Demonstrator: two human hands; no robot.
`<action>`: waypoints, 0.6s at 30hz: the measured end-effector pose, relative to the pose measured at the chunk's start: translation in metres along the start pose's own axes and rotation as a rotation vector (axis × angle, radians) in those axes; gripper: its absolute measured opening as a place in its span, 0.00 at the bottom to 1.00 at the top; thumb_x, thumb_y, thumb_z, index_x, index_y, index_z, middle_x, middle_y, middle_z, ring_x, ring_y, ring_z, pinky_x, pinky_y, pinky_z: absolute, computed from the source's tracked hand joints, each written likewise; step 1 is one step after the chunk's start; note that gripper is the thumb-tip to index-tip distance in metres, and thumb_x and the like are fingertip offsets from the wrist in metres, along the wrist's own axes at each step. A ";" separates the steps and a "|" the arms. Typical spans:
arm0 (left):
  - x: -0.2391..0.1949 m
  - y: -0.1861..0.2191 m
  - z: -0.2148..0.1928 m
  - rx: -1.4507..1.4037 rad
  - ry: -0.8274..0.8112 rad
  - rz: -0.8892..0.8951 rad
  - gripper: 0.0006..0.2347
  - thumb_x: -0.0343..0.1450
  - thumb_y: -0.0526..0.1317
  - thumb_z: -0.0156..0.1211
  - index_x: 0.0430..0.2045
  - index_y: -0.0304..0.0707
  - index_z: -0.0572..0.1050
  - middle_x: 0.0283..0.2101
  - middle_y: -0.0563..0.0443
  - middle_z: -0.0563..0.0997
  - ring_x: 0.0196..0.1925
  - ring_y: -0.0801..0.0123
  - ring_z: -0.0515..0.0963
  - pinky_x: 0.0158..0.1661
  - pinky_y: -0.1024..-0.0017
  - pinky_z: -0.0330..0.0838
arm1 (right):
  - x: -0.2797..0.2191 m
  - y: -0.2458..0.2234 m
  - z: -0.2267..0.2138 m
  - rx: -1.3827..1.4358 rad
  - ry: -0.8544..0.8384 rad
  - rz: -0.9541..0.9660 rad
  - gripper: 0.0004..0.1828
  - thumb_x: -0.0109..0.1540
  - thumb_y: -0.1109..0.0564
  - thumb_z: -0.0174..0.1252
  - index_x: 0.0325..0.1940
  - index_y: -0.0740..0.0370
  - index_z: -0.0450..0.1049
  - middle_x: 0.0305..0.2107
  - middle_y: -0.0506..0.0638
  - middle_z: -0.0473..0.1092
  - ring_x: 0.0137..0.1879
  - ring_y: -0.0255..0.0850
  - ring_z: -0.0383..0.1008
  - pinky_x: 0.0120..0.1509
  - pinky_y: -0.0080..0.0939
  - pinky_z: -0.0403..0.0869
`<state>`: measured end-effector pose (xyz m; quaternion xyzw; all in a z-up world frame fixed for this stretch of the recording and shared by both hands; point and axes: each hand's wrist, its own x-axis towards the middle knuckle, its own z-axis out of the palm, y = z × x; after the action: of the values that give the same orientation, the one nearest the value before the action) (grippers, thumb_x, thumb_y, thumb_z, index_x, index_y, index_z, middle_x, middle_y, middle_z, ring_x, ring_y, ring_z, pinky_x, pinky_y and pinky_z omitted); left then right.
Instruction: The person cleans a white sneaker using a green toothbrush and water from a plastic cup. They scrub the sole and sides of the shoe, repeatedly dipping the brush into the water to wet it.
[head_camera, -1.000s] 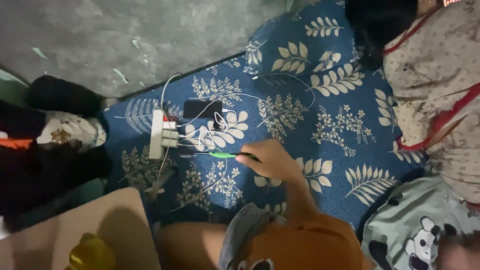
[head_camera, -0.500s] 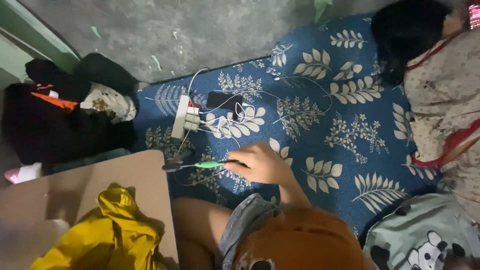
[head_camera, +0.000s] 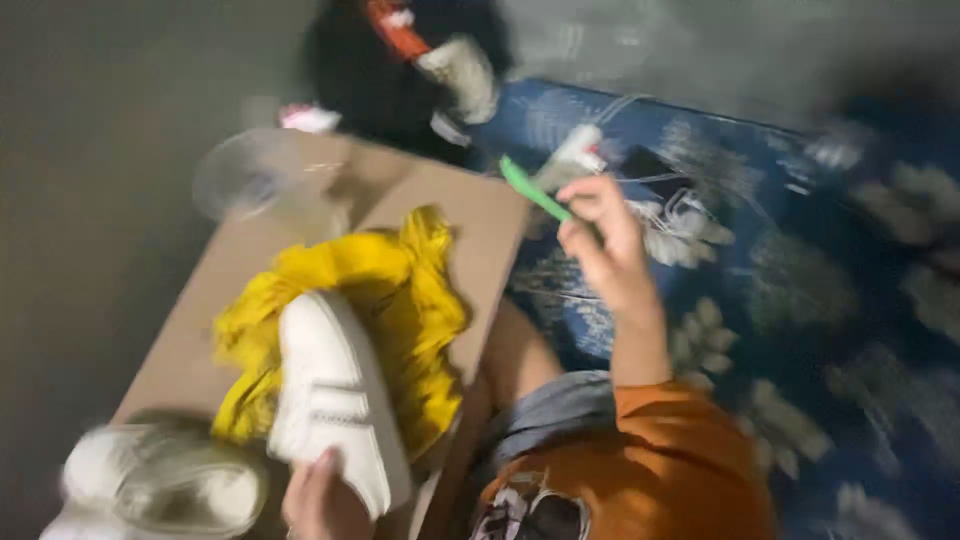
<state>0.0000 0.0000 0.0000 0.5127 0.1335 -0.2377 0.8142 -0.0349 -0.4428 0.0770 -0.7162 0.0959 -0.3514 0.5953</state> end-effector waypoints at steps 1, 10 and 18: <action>0.017 0.014 0.034 -0.052 0.048 0.033 0.25 0.69 0.32 0.41 0.64 0.16 0.63 0.63 0.28 0.71 0.62 0.45 0.68 0.63 0.53 0.57 | 0.018 -0.011 0.015 0.018 -0.044 -0.039 0.17 0.65 0.66 0.49 0.59 0.64 0.65 0.29 0.51 0.69 0.32 0.36 0.68 0.42 0.34 0.70; 0.025 0.047 0.057 -0.245 0.030 0.097 0.21 0.71 0.32 0.48 0.58 0.15 0.68 0.58 0.25 0.76 0.55 0.47 0.74 0.56 0.56 0.65 | 0.154 -0.099 0.139 -0.379 -0.413 -0.420 0.09 0.65 0.67 0.62 0.49 0.66 0.82 0.23 0.47 0.75 0.27 0.35 0.74 0.34 0.31 0.72; 0.035 0.037 0.040 -0.216 -0.019 0.025 0.18 0.72 0.33 0.51 0.53 0.13 0.71 0.51 0.23 0.79 0.48 0.49 0.76 0.49 0.59 0.68 | 0.279 -0.079 0.246 -1.067 -0.727 -0.555 0.10 0.56 0.53 0.66 0.31 0.64 0.83 0.17 0.49 0.71 0.17 0.42 0.62 0.25 0.42 0.68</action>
<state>0.0482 -0.0317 0.0303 0.4211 0.1440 -0.2165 0.8689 0.2994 -0.3829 0.2473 -0.9806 -0.1362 -0.1337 0.0451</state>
